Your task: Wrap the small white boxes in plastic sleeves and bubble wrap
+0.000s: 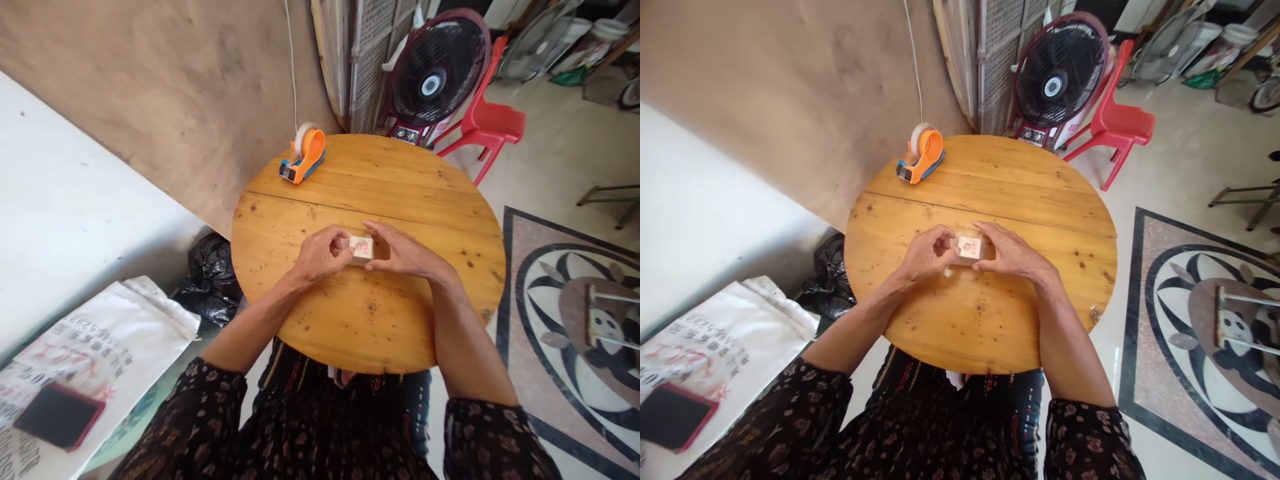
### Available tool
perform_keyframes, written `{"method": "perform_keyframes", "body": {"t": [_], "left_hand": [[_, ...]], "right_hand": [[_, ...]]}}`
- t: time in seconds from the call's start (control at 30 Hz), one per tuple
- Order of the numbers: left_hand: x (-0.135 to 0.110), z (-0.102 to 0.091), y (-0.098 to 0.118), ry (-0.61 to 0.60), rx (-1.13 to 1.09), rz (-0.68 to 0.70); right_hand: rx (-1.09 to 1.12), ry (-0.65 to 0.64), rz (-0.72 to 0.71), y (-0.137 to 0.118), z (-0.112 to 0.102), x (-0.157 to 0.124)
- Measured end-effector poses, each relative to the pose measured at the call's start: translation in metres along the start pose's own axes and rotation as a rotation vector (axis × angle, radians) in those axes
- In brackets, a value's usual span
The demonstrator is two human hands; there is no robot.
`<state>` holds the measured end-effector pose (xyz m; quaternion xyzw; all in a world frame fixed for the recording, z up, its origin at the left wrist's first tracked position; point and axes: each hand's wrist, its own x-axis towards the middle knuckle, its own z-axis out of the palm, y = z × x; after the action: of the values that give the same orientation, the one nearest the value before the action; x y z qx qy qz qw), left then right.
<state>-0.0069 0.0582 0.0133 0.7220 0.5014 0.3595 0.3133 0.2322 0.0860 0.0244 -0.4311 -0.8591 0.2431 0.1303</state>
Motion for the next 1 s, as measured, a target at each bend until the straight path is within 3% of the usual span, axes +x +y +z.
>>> {"method": "perform_keyframes", "body": {"t": [0.13, 0.3, 0.53, 0.73, 1.0], "left_hand": [[0.004, -0.001, -0.006, 0.072, -0.014, -0.146], [0.004, 0.001, -0.007, -0.055, -0.113, -0.235], [0.005, 0.006, -0.008, -0.066, -0.193, -0.224], [0.006, 0.008, -0.012, -0.001, -0.261, -0.170], [0.007, 0.007, -0.011, 0.062, -0.147, -0.125]], "right_hand": [[-0.032, 0.017, 0.003, -0.005, 0.005, 0.001], [-0.066, 0.048, -0.012, -0.014, 0.007, 0.003], [-0.127, 0.077, 0.035, -0.020, 0.007, 0.004], [-0.040, 0.141, 0.045, -0.015, 0.011, 0.008], [-0.034, 0.172, 0.049, -0.014, 0.014, 0.009]]}}
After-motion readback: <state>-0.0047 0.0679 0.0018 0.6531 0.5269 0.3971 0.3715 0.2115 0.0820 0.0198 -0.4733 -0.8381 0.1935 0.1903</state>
